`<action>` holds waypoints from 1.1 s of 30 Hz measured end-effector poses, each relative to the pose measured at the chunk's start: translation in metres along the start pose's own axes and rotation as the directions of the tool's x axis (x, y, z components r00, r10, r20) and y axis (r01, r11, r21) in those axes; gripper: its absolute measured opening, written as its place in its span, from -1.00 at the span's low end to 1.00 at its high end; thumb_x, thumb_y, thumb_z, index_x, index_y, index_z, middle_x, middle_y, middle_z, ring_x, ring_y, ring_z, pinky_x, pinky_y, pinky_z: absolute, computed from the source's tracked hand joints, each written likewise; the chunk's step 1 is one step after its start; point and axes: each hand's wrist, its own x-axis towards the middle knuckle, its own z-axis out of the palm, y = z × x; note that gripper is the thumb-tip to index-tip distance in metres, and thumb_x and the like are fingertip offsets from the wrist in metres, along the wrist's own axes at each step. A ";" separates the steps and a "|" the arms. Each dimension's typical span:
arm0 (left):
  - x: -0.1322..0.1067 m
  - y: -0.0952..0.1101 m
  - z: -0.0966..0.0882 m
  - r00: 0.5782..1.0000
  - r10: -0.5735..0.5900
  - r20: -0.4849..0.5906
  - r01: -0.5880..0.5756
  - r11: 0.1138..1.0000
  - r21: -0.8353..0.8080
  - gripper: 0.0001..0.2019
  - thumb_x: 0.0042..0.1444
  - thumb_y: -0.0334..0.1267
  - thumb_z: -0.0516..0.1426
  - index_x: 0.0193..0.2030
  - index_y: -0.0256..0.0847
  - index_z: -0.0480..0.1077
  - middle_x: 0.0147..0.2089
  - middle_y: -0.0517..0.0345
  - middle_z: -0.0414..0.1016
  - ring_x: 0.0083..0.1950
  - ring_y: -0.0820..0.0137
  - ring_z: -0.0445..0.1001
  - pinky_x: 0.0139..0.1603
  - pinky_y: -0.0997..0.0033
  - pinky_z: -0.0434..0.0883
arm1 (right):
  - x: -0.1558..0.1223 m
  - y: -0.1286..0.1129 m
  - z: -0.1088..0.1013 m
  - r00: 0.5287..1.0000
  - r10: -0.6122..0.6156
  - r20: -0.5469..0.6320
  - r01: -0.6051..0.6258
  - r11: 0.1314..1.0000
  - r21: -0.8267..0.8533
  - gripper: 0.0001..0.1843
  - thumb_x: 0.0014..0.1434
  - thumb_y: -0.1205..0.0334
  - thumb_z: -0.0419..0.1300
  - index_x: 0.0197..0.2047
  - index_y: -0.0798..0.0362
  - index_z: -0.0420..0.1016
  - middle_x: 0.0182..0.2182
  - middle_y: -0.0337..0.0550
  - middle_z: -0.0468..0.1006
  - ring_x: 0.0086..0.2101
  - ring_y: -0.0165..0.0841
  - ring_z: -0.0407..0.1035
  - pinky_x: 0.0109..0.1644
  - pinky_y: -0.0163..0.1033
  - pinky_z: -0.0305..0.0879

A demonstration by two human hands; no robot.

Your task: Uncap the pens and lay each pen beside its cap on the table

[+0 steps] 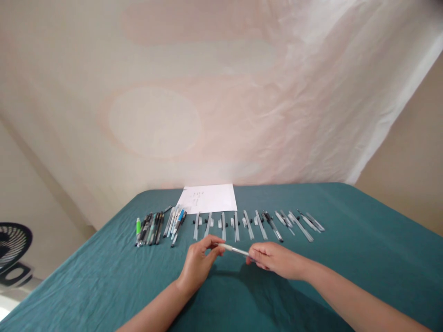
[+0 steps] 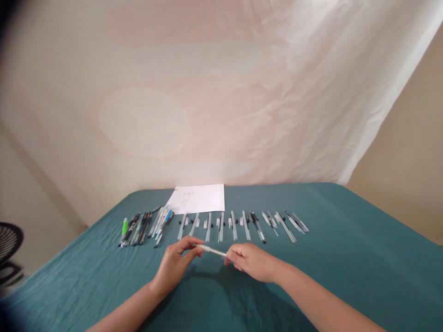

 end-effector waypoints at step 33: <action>-0.007 0.014 -0.017 0.776 0.511 0.371 -0.631 0.598 0.494 -0.87 0.21 -0.32 -0.02 -0.21 -0.21 0.35 -0.33 0.09 0.41 -0.32 0.40 0.32 -0.22 0.36 0.25 | -0.022 0.025 -0.016 0.850 -0.022 0.527 -0.395 0.636 0.663 -0.73 0.24 0.13 0.04 -0.20 0.19 0.36 -0.67 -0.48 -0.09 -0.70 -0.63 -0.26 -0.73 -0.55 -0.29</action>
